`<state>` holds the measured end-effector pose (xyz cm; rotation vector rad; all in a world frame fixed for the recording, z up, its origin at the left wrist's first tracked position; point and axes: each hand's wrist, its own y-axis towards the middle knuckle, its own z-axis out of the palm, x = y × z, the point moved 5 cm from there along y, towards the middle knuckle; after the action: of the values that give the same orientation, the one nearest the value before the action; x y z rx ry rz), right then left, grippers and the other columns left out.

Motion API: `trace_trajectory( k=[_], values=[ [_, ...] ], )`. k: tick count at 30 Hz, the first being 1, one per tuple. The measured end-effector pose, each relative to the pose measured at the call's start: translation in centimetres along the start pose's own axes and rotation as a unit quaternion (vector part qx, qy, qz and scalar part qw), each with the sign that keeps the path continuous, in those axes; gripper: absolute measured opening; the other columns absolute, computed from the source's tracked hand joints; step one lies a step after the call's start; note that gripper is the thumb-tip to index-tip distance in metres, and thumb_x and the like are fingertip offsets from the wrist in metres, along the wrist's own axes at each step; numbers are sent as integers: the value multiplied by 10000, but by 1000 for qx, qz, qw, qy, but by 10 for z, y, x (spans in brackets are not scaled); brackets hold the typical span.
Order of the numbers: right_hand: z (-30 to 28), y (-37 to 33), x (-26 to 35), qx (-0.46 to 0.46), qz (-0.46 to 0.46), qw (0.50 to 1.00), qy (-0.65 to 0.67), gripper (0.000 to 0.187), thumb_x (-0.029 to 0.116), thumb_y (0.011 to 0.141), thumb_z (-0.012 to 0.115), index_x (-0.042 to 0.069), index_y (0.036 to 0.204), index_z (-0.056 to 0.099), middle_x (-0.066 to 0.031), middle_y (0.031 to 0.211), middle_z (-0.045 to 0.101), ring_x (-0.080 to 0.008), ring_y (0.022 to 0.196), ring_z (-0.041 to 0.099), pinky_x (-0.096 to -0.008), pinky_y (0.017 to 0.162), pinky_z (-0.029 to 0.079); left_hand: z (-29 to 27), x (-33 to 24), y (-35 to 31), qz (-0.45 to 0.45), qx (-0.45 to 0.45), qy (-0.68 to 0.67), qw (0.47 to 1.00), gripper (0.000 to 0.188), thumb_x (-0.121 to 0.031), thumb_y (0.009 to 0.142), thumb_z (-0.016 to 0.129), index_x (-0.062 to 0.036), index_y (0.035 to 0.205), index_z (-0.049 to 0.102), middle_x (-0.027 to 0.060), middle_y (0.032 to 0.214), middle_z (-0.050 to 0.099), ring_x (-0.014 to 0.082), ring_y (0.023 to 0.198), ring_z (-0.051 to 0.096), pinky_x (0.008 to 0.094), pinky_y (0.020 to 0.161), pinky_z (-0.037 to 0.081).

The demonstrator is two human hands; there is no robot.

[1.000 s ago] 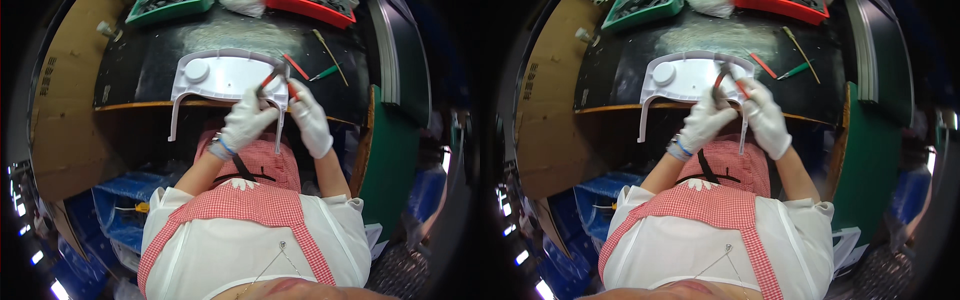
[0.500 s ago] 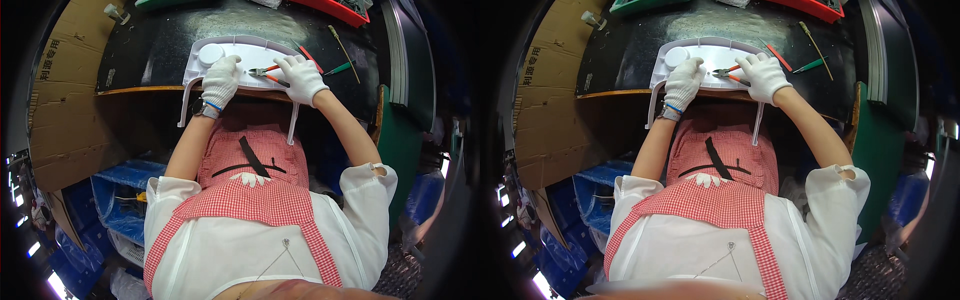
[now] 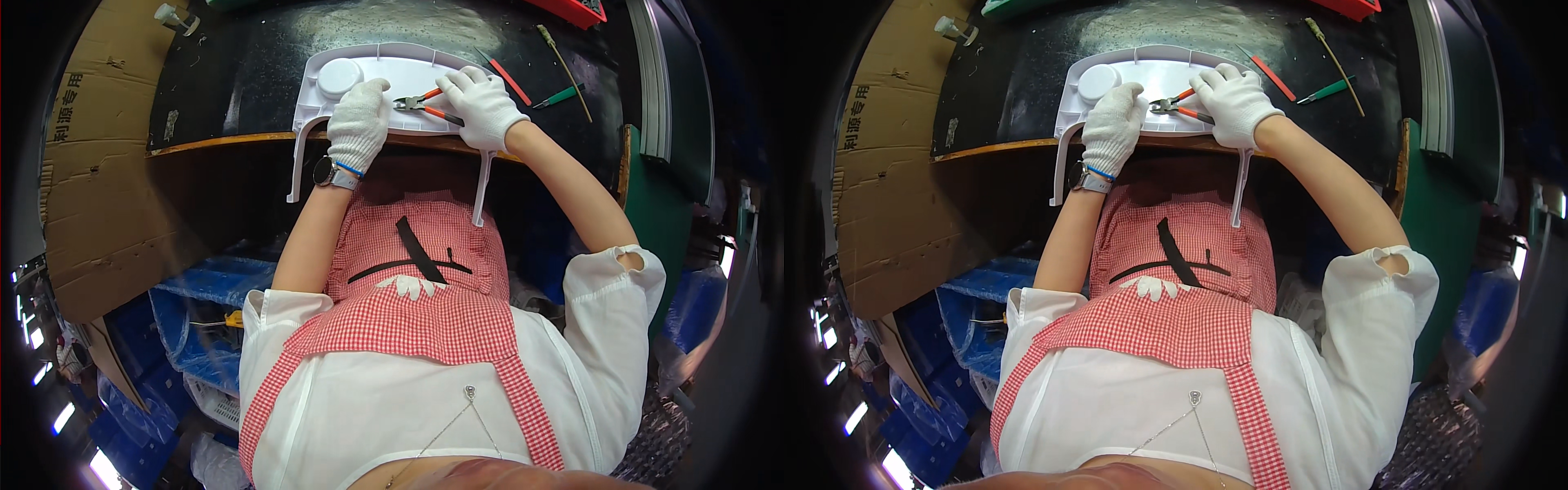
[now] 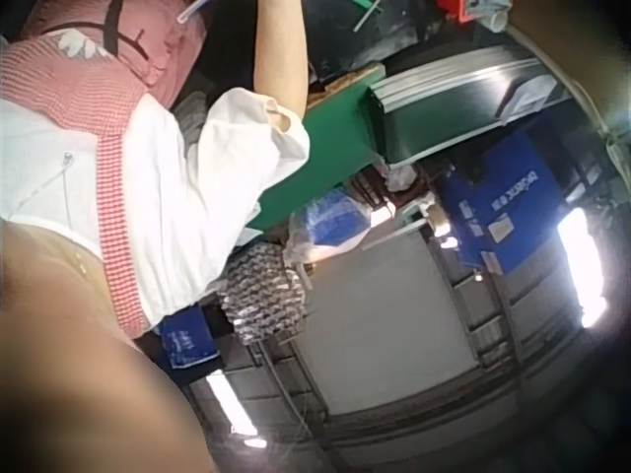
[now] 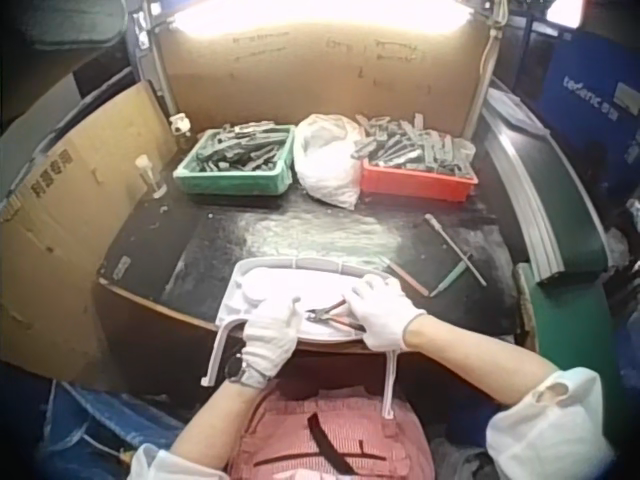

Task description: The recorder is using a small hand tool to remove excess plastic material from white injection-molded components at a factory workstation.

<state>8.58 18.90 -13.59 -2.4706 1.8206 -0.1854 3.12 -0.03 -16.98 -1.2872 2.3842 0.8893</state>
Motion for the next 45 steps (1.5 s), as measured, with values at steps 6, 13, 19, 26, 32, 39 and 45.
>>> trace_trajectory(
  k=[6,13,19,26,32,39,45],
  values=[
    [3,-1,1,-22,1,999,-37,696,93,713,667,16,1378,475,-144,1351,510,-321,1261,485,-460,928,430,1,-4,1,9,1,14,1000,218,-115,882,658,-36,1085,663,173,992,695,340,923,681,406,805,549],
    [2,0,5,10,2,1000,-18,435,85,713,672,66,1141,594,-112,1012,637,-326,983,643,-427,752,528,0,-13,6,52,77,88,992,143,-126,887,618,-72,1003,681,141,943,691,329,876,674,417,765,546],
    [1,0,2,46,8,999,26,370,55,706,666,64,1070,601,-136,959,648,-329,889,666,-443,691,549,11,-17,13,115,112,177,971,80,-129,837,590,-109,853,666,112,826,648,327,766,676,435,645,553],
    [0,-11,-9,4,68,995,66,342,107,750,656,89,1088,610,-129,973,658,-329,915,670,-458,698,547,1,-23,23,105,131,173,970,96,-158,875,600,-104,860,678,118,847,669,324,769,680,420,655,549],
    [-2,-130,-107,-270,298,913,73,627,118,705,695,139,1314,551,-122,1177,622,-339,1143,577,-433,989,461,-83,-48,56,150,-200,-174,952,189,58,800,726,-26,962,675,106,944,681,248,869,667,329,758,542],
    [52,-253,-205,-164,610,775,-3,678,359,781,693,186,1401,481,-113,1345,547,-337,1255,507,-463,1056,405,-97,-85,223,239,-284,-8,929,240,-178,934,630,48,1016,623,213,996,682,331,909,667,390,827,528],
    [40,-225,-190,-229,510,827,-62,443,409,874,668,166,1241,624,-67,1293,587,-309,1240,500,-453,1035,403,-10,-48,236,27,191,177,965,516,-420,905,521,-51,1262,576,259,1193,630,401,1106,611,472,955,487]
  ],
)
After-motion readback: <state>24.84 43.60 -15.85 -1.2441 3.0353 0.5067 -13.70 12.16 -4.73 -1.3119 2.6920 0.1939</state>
